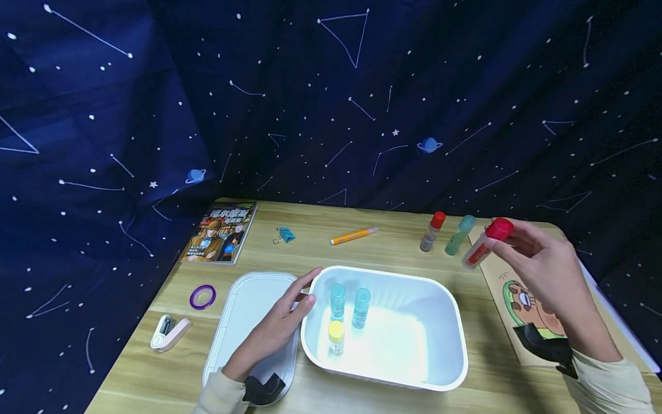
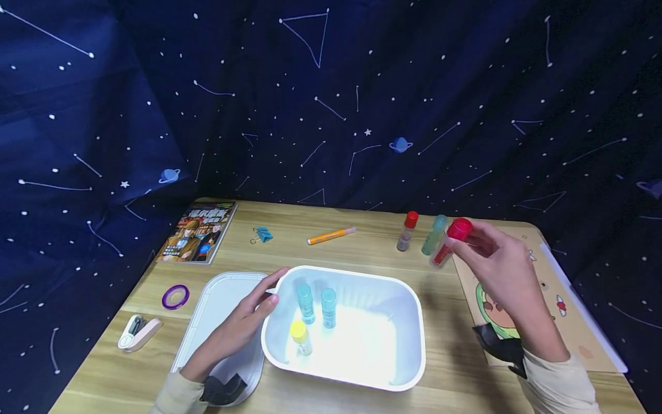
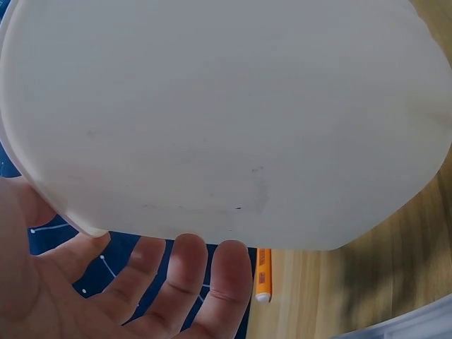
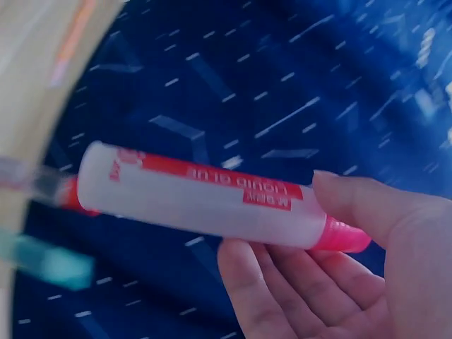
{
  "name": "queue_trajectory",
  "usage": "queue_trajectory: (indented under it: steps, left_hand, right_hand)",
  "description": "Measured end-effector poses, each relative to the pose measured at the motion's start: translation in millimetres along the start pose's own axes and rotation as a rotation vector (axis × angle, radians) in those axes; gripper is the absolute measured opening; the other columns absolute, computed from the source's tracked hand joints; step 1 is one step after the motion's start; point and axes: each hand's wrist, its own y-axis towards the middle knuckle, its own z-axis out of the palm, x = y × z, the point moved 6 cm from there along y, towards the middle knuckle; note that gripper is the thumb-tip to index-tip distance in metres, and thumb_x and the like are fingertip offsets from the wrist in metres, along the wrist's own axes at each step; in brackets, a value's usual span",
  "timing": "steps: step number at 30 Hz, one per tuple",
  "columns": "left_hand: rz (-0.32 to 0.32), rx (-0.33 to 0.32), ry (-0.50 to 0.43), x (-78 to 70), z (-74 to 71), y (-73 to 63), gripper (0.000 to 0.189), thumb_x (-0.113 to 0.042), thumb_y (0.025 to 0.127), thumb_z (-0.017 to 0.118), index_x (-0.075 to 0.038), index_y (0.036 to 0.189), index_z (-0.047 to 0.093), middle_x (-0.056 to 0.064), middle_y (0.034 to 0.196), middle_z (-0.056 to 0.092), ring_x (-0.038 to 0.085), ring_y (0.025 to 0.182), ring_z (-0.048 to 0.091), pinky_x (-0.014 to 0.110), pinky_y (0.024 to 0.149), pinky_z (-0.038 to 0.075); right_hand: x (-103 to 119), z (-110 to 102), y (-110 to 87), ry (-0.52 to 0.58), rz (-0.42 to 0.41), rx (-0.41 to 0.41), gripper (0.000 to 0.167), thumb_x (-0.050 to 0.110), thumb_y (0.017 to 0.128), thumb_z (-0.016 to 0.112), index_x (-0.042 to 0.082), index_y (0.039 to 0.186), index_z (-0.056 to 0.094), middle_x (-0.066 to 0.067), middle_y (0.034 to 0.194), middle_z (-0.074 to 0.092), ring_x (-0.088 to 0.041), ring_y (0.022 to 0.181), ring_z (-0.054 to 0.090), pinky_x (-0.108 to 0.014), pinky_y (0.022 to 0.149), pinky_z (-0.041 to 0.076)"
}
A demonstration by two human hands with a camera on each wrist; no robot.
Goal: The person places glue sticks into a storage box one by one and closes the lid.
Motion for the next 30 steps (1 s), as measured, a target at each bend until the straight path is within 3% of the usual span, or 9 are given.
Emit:
queue_trajectory:
  steps: [3,6,13,19,30]
  left_hand:
    - [0.0,-0.003,0.0,0.3,-0.3,-0.7,0.053,-0.034,0.113,0.042,-0.032,0.164,0.028,0.006,0.166,0.036,0.031,0.132,0.056,0.045,0.101,0.049]
    - [-0.003,-0.008,-0.001,1.0,-0.4,-0.9,0.053,-0.034,0.113,0.042,-0.032,0.164,0.029,0.006,0.166,0.036,0.031,0.133,0.056,0.045,0.101,0.049]
    - [0.001,-0.004,-0.002,1.8,0.6,-0.1,0.053,-0.035,0.113,0.041,-0.031,0.164,0.028,0.008,0.165,0.037,0.032,0.132,0.057,0.044,0.1,0.05]
    - [-0.001,-0.014,0.001,1.8,-0.3,-0.3,0.053,-0.034,0.113,0.042,-0.032,0.164,0.029,0.007,0.164,0.039,0.031,0.132,0.057,0.044,0.1,0.05]
    - [0.025,0.001,-0.01,-0.1,-0.4,-0.4,0.053,-0.032,0.113,0.042,-0.028,0.164,0.028,0.009,0.163,0.038,0.031,0.13,0.057,0.038,0.097,0.052]
  right_hand:
    - [32.2,-6.0,-7.2,0.022,-0.084,0.014,0.05,0.026,0.098,0.073,0.003,0.14,0.061,-0.028,0.122,0.07,0.029,0.085,0.05,0.002,0.071,0.043]
    - [61.4,-2.3,-15.9,0.069,-0.169,0.062,0.044,0.017,0.096,0.076,0.003,0.135,0.065,-0.025,0.117,0.073,0.02,0.084,0.06,-0.002,0.071,0.048]
    - [106.6,29.0,-40.2,0.135,-0.249,0.276,0.042,0.015,0.089,0.083,0.01,0.128,0.07,-0.011,0.117,0.075,-0.008,0.092,0.075,-0.012,0.079,0.056]
    - [128.7,68.4,-51.2,0.23,-0.257,0.555,0.037,0.023,0.089,0.083,0.016,0.123,0.07,-0.002,0.115,0.074,-0.009,0.097,0.074,-0.027,0.085,0.061]
    - [142.7,133.2,-61.5,0.332,-0.354,0.978,0.027,0.006,0.089,0.079,0.009,0.114,0.068,0.003,0.103,0.075,-0.004,0.095,0.071,-0.021,0.09,0.058]
